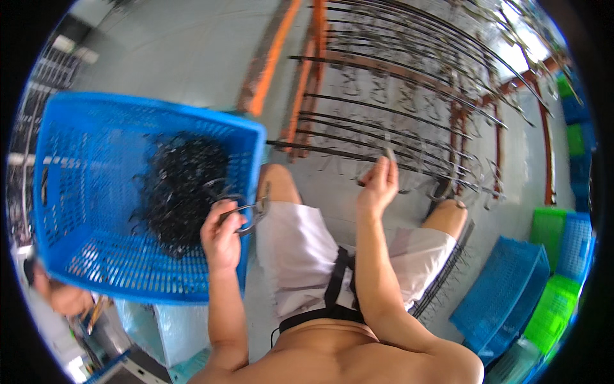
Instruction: The person repeatedly picks up small metal hooks from a blue basket and hangs them onto horizontal bars of a metal rack. The person handles the hooks one by one, placing them onto the rack structure.
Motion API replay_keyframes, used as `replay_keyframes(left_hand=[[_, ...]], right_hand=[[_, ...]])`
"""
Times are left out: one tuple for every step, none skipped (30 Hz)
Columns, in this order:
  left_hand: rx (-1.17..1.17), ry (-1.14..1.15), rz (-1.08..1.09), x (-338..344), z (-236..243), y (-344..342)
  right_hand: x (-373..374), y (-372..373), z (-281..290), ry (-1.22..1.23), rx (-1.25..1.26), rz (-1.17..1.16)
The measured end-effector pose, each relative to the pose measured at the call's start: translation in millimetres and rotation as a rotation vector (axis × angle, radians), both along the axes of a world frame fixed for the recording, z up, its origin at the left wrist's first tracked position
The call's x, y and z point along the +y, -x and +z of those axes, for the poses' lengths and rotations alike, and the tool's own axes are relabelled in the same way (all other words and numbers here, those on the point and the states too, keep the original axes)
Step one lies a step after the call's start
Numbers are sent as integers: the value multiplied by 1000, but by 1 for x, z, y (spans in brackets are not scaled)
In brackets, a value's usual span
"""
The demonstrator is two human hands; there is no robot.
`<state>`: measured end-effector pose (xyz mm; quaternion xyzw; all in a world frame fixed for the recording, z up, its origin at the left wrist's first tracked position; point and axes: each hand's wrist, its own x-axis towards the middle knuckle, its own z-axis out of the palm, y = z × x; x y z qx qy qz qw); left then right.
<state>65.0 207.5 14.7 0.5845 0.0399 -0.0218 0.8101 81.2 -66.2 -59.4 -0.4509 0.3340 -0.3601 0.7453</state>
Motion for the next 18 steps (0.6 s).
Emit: replay_keyframes(left_hand=[[7, 37, -14, 0, 0, 0], [11, 32, -36, -2, 2, -2], [26, 29, -71, -5, 5, -4], [-9, 33, -101, -8, 5, -7], [9, 41, -125, -11, 0, -7], [28, 49, -156, -12, 0, -7], [13, 39, -128, -9, 4, -5], [13, 18, -107, -12, 5, -6], [18, 24, -88, -13, 4, -3], [19, 28, -73, -13, 4, -2], [13, 40, -62, -11, 2, 0], [3, 47, -47, -11, -1, 1], [-1, 42, -47, -11, -1, 3], [-4, 31, -44, -12, -2, 3], [-12, 34, -59, -13, -2, 2], [-19, 22, -92, -15, -3, 0], [-16, 22, -92, -17, 0, 0], [-13, 22, -89, -19, 2, -1]], right_hand=[[-2, 3, -1, 21, 35, -5], [-3, 6, 1, 50, 69, -8], [-5, 7, -1, 54, 20, 1], [-9, 5, -5, 22, -15, -11], [-11, 7, 2, 13, -36, 3], [-11, 8, 10, 4, -58, 11], [-5, 3, 4, -19, -45, 28], [-7, 6, 3, 60, 59, 42], [-5, 6, 4, 43, 78, 66], [-4, 8, 1, 147, 103, 109], [0, 7, 5, 113, 146, 120], [1, 7, -1, 26, 72, 127], [3, 7, 4, 42, 19, 186], [4, 6, 5, 48, 4, 203], [4, 5, 5, 74, 23, 215], [3, 5, 5, 101, 43, 230], [4, 3, 3, 100, 49, 233], [6, 1, -2, 100, 56, 238]])
